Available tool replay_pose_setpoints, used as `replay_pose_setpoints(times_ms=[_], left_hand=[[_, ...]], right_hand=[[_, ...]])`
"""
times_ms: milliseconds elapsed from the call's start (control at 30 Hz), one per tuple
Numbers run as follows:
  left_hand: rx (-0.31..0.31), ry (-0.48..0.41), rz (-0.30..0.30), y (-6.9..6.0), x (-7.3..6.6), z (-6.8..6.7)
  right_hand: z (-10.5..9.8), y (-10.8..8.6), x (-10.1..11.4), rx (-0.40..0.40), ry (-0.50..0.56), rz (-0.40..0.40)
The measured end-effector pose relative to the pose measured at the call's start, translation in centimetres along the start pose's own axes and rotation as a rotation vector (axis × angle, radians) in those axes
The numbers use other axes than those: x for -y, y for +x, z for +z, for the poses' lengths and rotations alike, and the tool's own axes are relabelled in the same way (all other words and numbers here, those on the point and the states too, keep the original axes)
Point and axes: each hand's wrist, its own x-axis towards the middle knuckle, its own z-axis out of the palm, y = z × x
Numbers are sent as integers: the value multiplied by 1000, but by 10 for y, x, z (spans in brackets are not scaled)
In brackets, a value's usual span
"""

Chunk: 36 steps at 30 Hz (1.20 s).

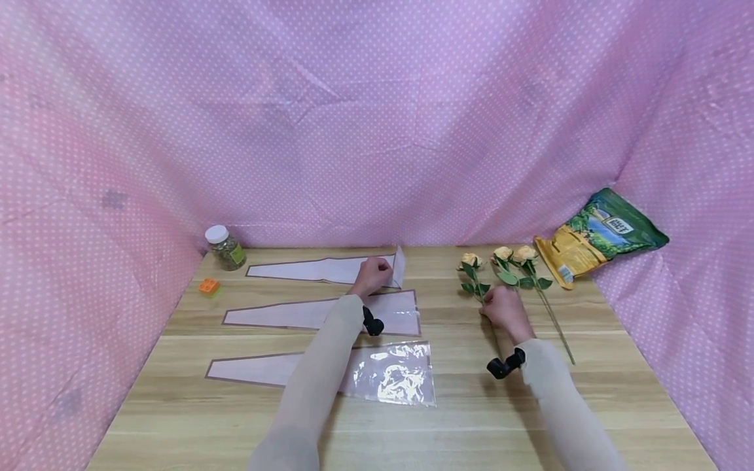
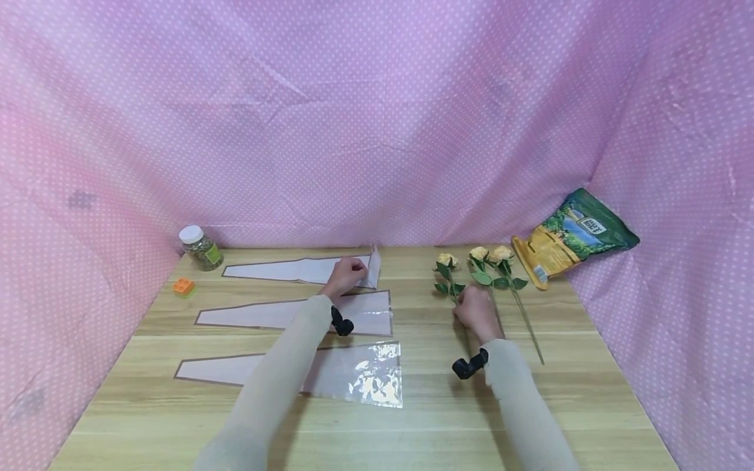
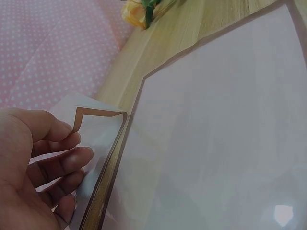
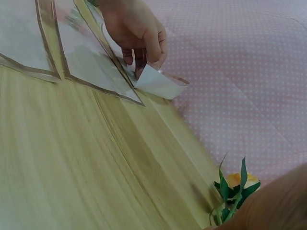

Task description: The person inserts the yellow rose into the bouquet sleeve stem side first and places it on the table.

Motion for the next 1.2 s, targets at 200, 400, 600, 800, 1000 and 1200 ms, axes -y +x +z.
replay_pose_setpoints(times_ms=[200,400,600,800,1000,1200], left_hand=[[2,-2,-11,0,2,0],[11,-1,-8,-1,2,0],[6,9,12,-2,1,2],[-11,32,48,0,-2,3],[0,31,23,0,-2,2],[-9,29,20,-1,-1,1]], right_hand=[[1,1,2,23,43,34],[-2,-2,2,57,211,87],[-16,0,9,20,325,100],[-35,4,18,-57,465,134],[-50,8,26,-136,606,155],[-54,19,39,-214,858,189]])
